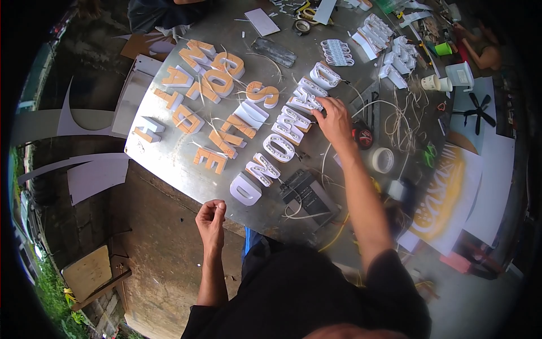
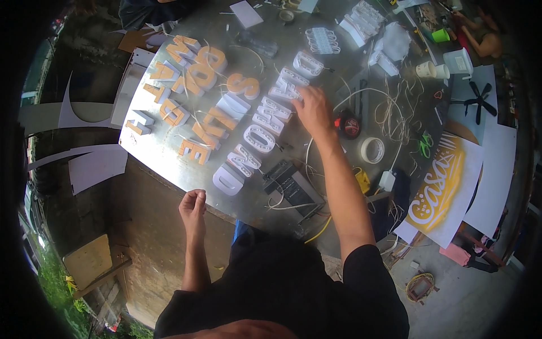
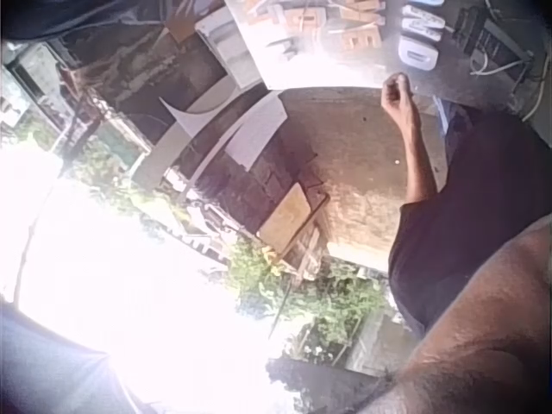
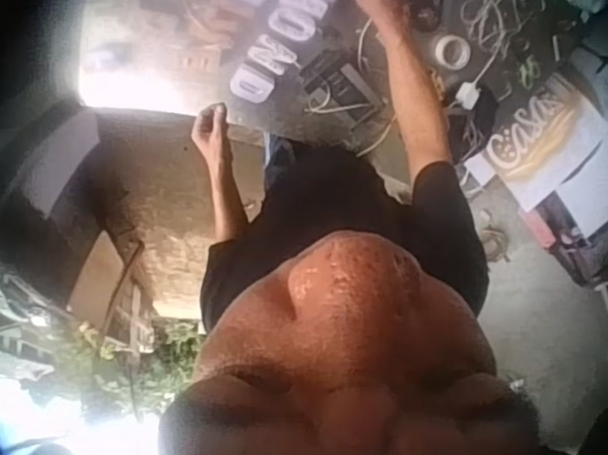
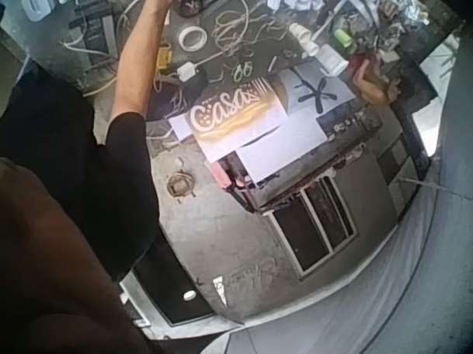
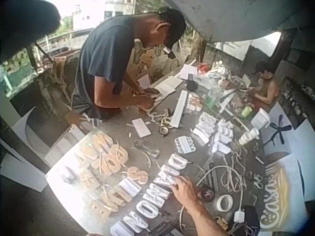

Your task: Wiring and assembling electronic components for a light-up sign.

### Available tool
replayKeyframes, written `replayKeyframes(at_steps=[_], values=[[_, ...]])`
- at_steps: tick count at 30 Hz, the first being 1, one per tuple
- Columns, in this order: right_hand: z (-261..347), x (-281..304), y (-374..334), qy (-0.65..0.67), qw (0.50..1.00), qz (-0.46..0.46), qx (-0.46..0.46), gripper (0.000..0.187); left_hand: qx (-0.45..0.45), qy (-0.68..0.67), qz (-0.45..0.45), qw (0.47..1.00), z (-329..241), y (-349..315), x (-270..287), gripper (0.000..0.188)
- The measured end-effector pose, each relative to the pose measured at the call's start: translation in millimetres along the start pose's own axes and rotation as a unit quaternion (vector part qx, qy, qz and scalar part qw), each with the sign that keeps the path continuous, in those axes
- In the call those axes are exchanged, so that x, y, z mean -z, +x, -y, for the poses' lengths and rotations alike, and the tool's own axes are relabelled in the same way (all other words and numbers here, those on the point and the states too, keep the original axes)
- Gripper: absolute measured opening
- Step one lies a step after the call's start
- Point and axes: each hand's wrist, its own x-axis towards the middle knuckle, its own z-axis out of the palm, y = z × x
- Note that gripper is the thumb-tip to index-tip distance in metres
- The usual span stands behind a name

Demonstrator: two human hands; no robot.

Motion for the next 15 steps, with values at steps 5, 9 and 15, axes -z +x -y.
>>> replayKeyframes(at_steps=[5,9,15], values=[[0.2,12.3,-7.9,0.038,0.999,-0.033,-0.012,0.028,0.0,-0.002,0.0,1.0,0.4,-1.6,-0.2,0.019],[9.3,26.3,-19.4,0.039,0.996,-0.078,-0.001,0.03,-0.004,0.002,-0.003,1.0,0.1,-3.2,-1.1,0.02],[26.9,54.0,-31.8,0.046,0.992,-0.118,0.012,0.029,-0.016,-0.016,0.01,1.0,-5.0,-3.7,-14.6,0.021]])
